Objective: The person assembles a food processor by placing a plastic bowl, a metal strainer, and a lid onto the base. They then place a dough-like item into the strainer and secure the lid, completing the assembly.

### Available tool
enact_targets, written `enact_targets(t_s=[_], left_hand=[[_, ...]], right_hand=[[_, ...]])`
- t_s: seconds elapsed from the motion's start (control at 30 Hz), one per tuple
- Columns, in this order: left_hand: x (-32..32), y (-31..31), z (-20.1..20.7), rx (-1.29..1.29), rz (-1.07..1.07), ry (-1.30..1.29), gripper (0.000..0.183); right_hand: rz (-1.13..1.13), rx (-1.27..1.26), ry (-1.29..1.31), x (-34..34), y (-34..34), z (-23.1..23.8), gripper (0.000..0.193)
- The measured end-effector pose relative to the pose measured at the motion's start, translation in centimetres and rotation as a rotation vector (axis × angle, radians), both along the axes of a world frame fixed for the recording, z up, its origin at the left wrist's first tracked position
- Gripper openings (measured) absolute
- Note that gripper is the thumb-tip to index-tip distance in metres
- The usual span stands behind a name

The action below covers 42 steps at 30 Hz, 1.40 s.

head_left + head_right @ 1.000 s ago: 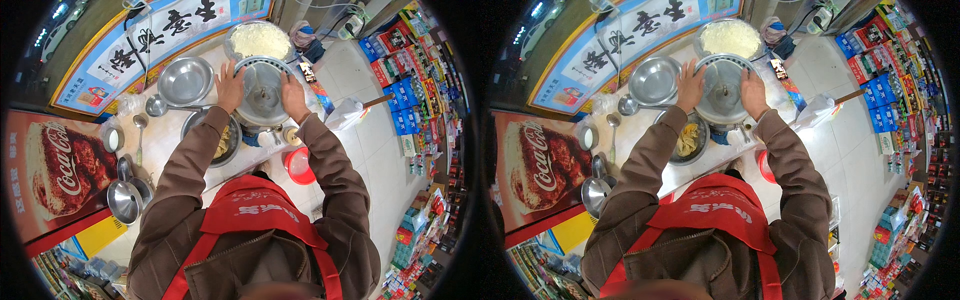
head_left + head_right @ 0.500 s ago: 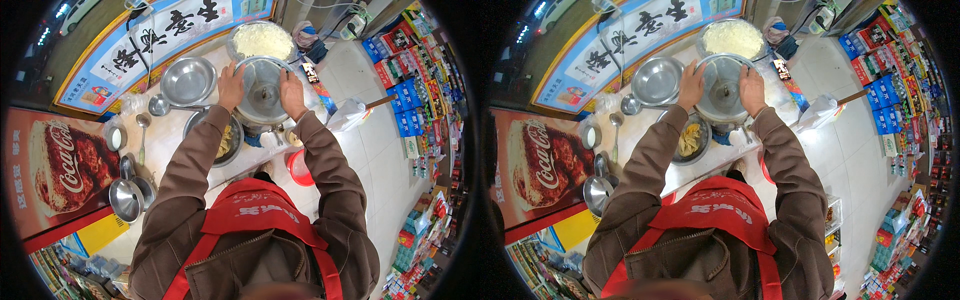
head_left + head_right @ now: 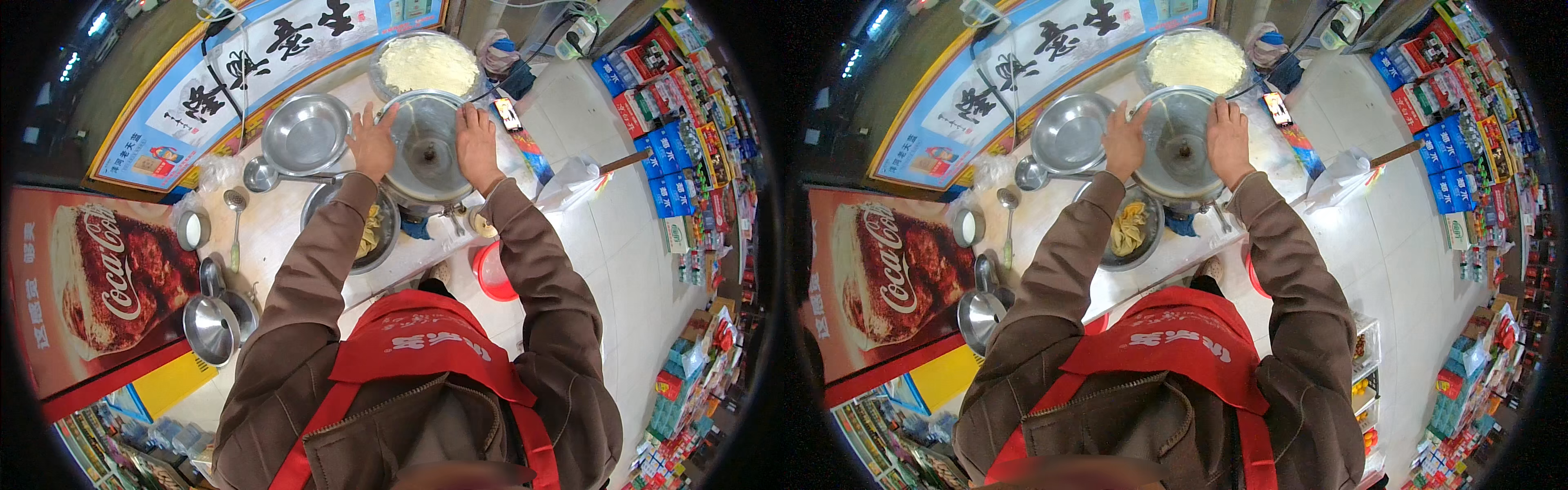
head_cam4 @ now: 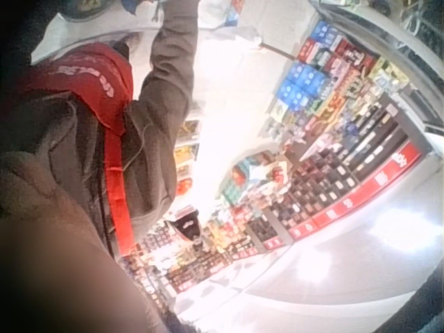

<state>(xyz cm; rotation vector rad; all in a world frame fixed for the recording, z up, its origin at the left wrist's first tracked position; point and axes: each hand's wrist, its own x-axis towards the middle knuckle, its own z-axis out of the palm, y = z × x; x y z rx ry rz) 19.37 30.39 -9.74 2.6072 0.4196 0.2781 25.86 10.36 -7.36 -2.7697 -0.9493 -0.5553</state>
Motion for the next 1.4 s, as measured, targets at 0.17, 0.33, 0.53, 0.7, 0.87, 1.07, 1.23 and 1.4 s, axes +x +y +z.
enact_targets(t_s=[0.17,0.33,0.53,0.7,0.87,1.07,1.23,1.4], left_hand=[[-0.1,-0.1,0.0,-0.019,0.025,0.018,0.061],[-0.1,-0.2,-0.3,0.033,0.039,-0.003,0.062],[0.0,-0.2,-0.3,0.037,0.052,-0.028,0.06],[0.0,-0.3,-0.3,0.038,0.055,-0.032,0.058],[0.4,-0.1,-0.6,0.056,0.05,-0.015,0.06],[0.1,0.4,-1.7,0.05,0.012,-0.073,0.058],[0.1,0.7,-2.1,-0.38,-0.05,-0.528,0.056],[-1.6,2.6,-0.2,-0.186,-0.213,-0.445,0.047]], right_hand=[[0.113,0.276,0.043,-0.5,-1.1,1.2,0.039],[0.351,0.172,0.197,-5.6,-0.5,1.0,0.023],[0.287,-0.061,0.481,-7.4,1.3,-0.6,0.021],[0.419,-0.06,0.506,-4.6,1.4,-0.5,0.025],[0.428,-0.118,0.676,-3.2,1.7,-0.5,0.028],[0.596,-0.337,0.531,-1.8,2.0,-0.8,0.024],[0.51,-0.272,0.734,-0.8,1.2,-0.5,0.037],[0.54,-0.275,0.753,0.6,-0.1,-0.4,0.048]])
